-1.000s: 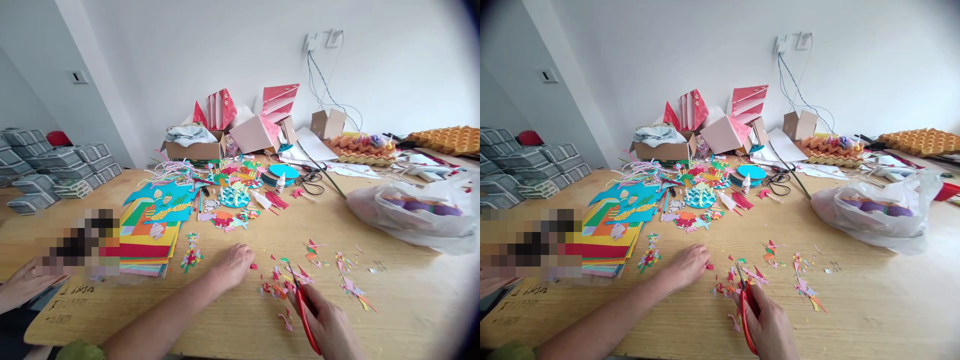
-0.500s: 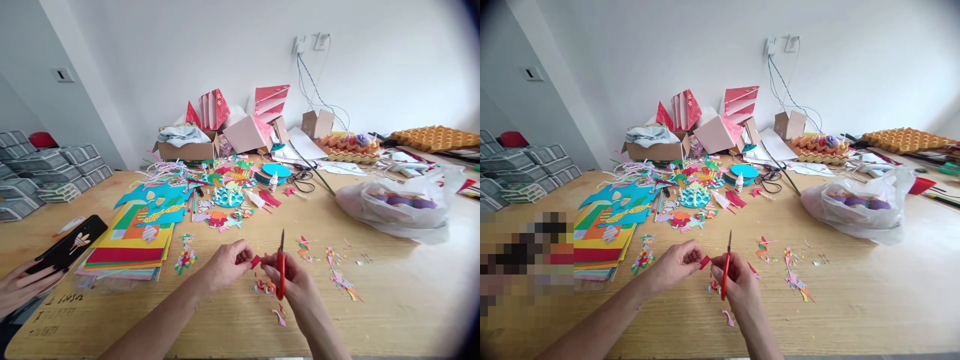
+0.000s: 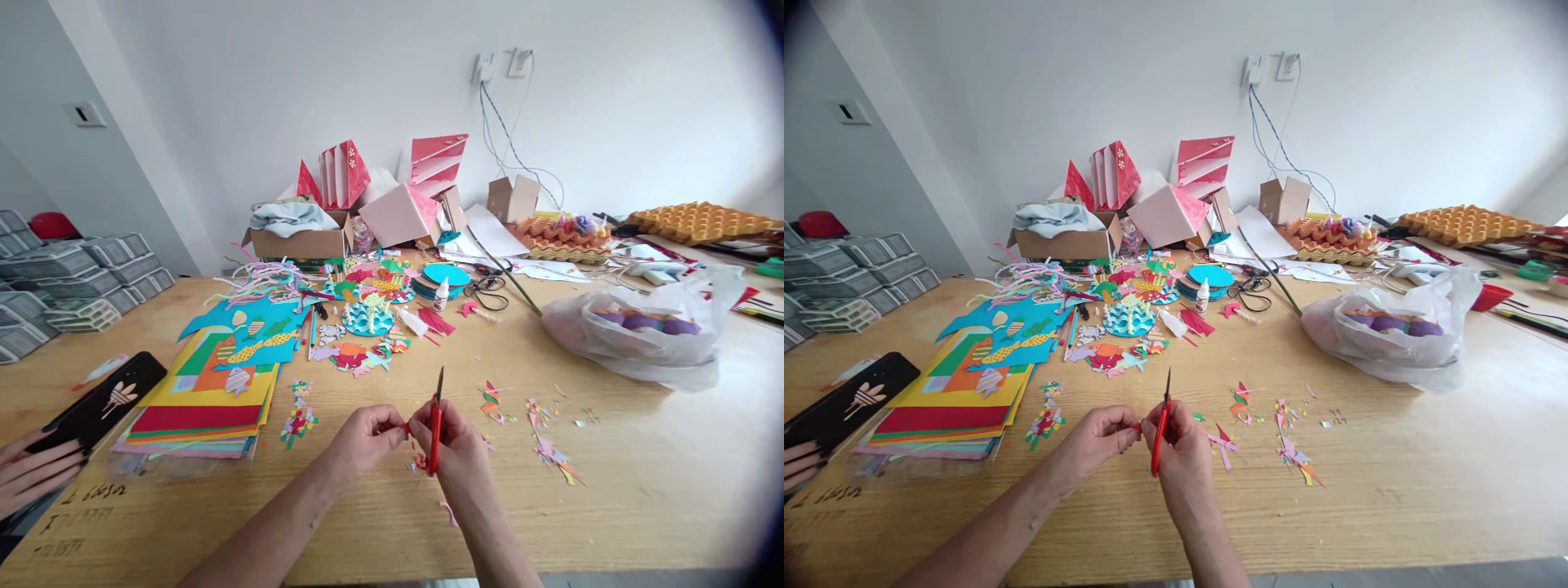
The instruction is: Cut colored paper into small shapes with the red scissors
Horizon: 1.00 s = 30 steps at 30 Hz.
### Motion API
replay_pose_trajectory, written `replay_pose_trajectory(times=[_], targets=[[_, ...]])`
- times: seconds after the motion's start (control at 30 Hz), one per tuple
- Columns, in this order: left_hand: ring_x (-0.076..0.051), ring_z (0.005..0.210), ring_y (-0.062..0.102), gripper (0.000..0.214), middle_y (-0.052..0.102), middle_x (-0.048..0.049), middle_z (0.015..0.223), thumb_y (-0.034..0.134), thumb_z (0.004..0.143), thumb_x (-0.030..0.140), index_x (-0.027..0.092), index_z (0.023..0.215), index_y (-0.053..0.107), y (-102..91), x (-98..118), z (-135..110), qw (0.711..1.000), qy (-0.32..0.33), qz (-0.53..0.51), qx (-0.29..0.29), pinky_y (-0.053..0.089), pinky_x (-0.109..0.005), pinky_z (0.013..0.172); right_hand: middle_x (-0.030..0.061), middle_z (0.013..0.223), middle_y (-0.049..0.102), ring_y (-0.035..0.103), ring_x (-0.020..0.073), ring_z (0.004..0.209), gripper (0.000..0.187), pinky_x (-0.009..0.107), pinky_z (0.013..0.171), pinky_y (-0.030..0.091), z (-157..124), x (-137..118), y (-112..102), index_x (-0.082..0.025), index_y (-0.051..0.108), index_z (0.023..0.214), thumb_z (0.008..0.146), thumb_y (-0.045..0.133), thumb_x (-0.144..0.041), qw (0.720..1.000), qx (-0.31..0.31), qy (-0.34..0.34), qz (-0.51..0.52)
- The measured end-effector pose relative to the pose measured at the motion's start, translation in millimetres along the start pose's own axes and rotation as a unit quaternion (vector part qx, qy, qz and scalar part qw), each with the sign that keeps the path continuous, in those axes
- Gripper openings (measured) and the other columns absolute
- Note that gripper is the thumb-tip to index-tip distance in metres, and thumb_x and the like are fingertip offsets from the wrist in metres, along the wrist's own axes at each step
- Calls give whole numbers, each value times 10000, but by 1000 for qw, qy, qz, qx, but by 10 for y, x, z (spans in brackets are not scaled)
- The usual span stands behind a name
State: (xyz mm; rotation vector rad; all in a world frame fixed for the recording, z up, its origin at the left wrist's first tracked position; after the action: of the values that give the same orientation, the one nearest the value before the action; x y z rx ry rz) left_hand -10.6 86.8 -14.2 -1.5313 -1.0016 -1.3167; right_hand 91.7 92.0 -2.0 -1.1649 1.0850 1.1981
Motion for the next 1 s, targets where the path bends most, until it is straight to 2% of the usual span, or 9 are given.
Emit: replay_pose_trajectory(times=[0.07, 0.13, 0.27, 0.33, 0.57, 1.0], targets=[[-82, 536, 339, 168, 392, 48, 555, 527, 696, 295, 140, 633, 512, -58, 3, -38, 1000, -1, -17, 12, 267, -203, 510, -40, 579, 456, 447, 110, 524, 171, 213, 489, 371, -25, 17, -26, -189, 442, 668, 665, 540, -329, 1000, 0, 5, -18], [-84, 547, 348, 155, 396, 46, 560, 523, 703, 285, 140, 648, 515, -141, 28, -84, 999, -1, -26, 25, 275, -203, 523, -47, 566, 426, 424, 108, 516, 180, 209, 484, 348, -79, 26, -29, -194, 424, 654, 716, 485, -352, 997, -26, 8, -74], [-88, 557, 390, 174, 423, 39, 567, 539, 702, 304, 144, 639, 515, -288, 76, -166, 997, -6, -62, 53, 326, -204, 552, -68, 506, 338, 346, 98, 473, 254, 207, 455, 278, -290, 89, 120, -200, 379, 579, 753, 431, -378, 960, -152, 9, -236], [-93, 579, 430, 186, 460, 27, 593, 549, 704, 316, 142, 645, 522, -295, 84, -189, 994, -10, -99, 54, 366, -213, 583, -65, 509, 347, 336, 96, 475, 250, 206, 455, 266, -387, 129, 176, -198, 378, 584, 753, 428, -375, 945, -183, 13, -271], [-99, 590, 482, 236, 526, -2, 627, 588, 685, 362, 129, 670, 552, -194, 57, -220, 988, -34, -143, 48, 407, -218, 579, -72, 501, 345, 323, 86, 468, 236, 198, 453, 245, -447, 196, 301, -197, 349, 573, 740, 454, -327, 945, -192, 22, -264], [-96, 590, 479, 202, 525, -3, 629, 575, 698, 324, 126, 674, 544, -196, -40, -231, 989, -42, -139, 42, 406, -222, 580, -64, 482, 333, 295, 89, 464, 293, 204, 445, 215, -433, 330, 340, -203, 318, 544, 726, 456, -386, 943, -190, 35, -270]])
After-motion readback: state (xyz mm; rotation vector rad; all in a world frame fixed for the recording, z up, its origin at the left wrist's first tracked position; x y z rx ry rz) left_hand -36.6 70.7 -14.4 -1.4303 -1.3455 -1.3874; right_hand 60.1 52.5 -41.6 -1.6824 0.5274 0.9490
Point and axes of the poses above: each hand's wrist, its own z-axis towards the middle knuckle, its own y-axis out of the palm, x = y × z, the point moved 10 cm from there along z, towards the middle knuckle
